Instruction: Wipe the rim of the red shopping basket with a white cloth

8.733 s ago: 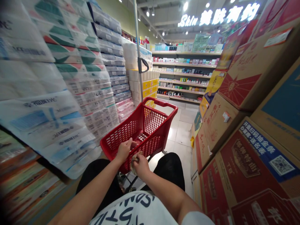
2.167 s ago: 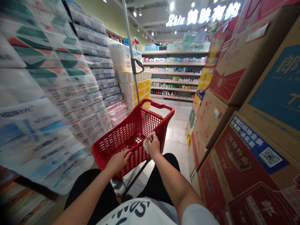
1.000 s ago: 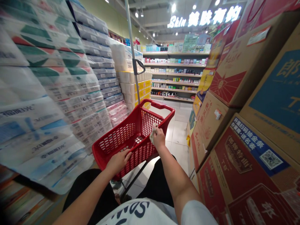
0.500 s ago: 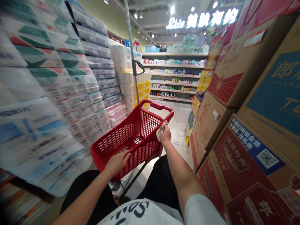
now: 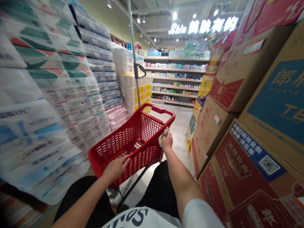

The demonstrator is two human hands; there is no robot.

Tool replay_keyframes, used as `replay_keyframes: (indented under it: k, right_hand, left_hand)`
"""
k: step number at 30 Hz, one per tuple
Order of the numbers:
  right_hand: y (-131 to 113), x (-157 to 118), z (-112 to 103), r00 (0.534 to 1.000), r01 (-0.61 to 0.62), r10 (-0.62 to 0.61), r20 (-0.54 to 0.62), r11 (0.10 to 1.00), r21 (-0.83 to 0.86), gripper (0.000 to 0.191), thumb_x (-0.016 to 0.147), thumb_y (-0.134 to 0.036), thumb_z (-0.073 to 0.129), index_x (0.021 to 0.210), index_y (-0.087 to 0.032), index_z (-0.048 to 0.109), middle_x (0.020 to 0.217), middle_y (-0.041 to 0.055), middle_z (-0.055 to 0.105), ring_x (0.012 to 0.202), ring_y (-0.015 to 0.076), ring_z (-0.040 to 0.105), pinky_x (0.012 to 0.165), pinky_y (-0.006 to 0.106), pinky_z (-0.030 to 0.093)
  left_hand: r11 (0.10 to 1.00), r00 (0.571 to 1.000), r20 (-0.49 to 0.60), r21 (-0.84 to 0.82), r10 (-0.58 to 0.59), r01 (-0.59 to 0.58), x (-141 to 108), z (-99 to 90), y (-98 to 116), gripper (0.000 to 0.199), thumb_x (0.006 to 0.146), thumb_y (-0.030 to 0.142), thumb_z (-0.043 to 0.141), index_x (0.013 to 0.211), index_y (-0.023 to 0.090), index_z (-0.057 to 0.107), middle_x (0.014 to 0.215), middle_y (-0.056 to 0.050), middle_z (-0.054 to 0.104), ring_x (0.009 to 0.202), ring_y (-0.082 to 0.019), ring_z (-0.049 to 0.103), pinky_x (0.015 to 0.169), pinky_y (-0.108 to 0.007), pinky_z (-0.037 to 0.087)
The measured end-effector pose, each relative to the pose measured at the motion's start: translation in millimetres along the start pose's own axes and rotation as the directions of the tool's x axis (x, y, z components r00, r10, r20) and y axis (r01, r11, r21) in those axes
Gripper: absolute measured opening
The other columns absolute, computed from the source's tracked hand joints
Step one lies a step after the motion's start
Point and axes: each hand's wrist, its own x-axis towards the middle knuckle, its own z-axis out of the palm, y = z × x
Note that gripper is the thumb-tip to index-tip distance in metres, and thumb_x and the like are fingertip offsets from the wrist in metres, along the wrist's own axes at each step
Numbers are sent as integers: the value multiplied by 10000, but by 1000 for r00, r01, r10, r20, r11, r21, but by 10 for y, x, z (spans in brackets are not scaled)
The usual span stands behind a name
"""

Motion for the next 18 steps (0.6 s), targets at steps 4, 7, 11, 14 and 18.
replay_keyframes:
  k: [4, 7, 11, 14, 18]
  right_hand:
    - [76, -95, 136, 998, 3, -4, 65, 1000, 12, 324, 705, -161, 499, 1007, -212, 605, 877, 38, 640, 760, 178, 584, 710, 272, 443]
    - [117, -158, 235, 999, -17, 15, 47, 999, 40, 313, 737, -204, 478, 1028, -205, 591, 964, 57, 636, 805, 176, 589, 715, 270, 451]
    - [175, -246, 322, 994, -91, 87, 67, 995, 49, 268, 713, -238, 499, 955, -199, 608, 790, 28, 644, 674, 171, 588, 620, 257, 453]
    - [183, -328, 367, 993, -97, 93, 71, 993, 64, 272, 731, -270, 476, 953, -193, 612, 759, 20, 645, 649, 168, 594, 588, 245, 455]
    - [183, -445, 411, 998, -5, 0, 61, 996, 84, 357, 736, -279, 452, 1032, -150, 605, 908, 77, 646, 788, 185, 618, 669, 261, 483]
  left_hand:
    - [1000, 1000, 9, -8, -3, 3, 10, 6, -14, 368, 951, 428, 266, 1097, 257, 556, 985, -67, 697, 897, -225, 654, 739, -300, 425]
    - [1000, 1000, 16, 2, 5, -5, 9, 1, -14, 362, 950, 431, 265, 1059, 256, 562, 951, -65, 699, 882, -234, 657, 728, -308, 427]
    - [1000, 1000, 16, -3, -1, 1, 3, -15, 1, 356, 952, 426, 268, 1064, 261, 563, 963, -61, 700, 887, -232, 658, 726, -307, 426]
    - [1000, 999, 29, -8, -18, 18, -4, -30, 16, 361, 952, 420, 271, 1095, 262, 562, 998, -67, 695, 910, -230, 653, 747, -308, 428]
    - [999, 999, 37, 7, -32, 32, -15, -47, 31, 370, 950, 421, 272, 1113, 262, 564, 1006, -72, 695, 910, -237, 653, 765, -321, 432]
